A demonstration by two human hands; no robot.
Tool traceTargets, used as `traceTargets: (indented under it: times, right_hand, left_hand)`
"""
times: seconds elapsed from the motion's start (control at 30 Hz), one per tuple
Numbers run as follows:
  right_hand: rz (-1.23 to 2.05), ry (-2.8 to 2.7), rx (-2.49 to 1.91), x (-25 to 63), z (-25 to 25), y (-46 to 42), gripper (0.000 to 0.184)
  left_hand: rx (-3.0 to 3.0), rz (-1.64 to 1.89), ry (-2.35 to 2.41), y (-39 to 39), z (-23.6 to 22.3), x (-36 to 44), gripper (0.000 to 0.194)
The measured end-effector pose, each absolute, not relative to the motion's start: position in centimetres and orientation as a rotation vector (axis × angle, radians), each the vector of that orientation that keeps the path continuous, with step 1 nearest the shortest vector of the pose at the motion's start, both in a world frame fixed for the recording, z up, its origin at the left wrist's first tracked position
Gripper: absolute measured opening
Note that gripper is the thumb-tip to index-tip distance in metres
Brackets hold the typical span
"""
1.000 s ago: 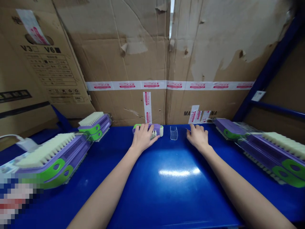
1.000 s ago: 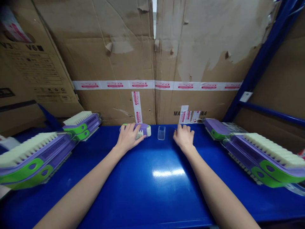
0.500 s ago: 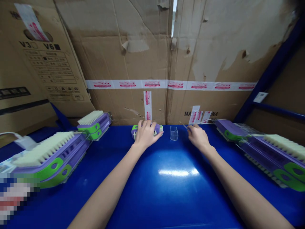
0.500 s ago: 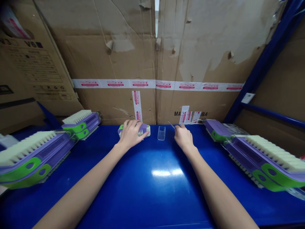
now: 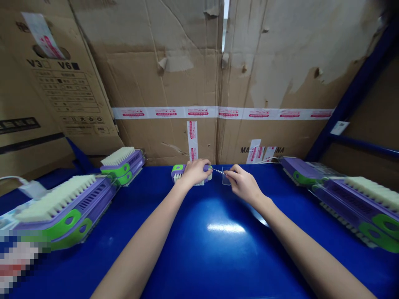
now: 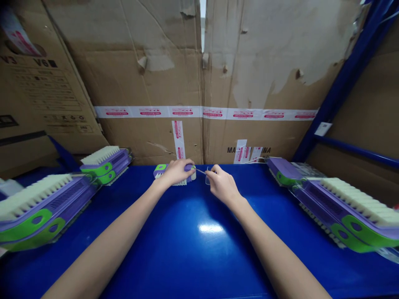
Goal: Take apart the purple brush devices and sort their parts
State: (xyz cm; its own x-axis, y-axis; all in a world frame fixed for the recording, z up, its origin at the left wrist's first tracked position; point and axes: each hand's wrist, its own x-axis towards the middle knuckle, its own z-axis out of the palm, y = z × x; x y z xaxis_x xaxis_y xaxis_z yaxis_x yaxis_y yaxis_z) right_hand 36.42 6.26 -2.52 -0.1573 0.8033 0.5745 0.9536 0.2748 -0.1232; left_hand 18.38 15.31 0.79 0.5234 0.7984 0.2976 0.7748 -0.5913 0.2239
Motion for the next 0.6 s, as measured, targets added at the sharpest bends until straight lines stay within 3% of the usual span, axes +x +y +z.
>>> traceTargets:
  times: [0.6]
  right_hand:
    - [-0.252, -1.976, -1.778, 33.9, -0.7, 5.9, 0.029]
  left_hand:
    - [2.630, 0.627, 1.385, 15.4, 0.2, 18.7, 0.026]
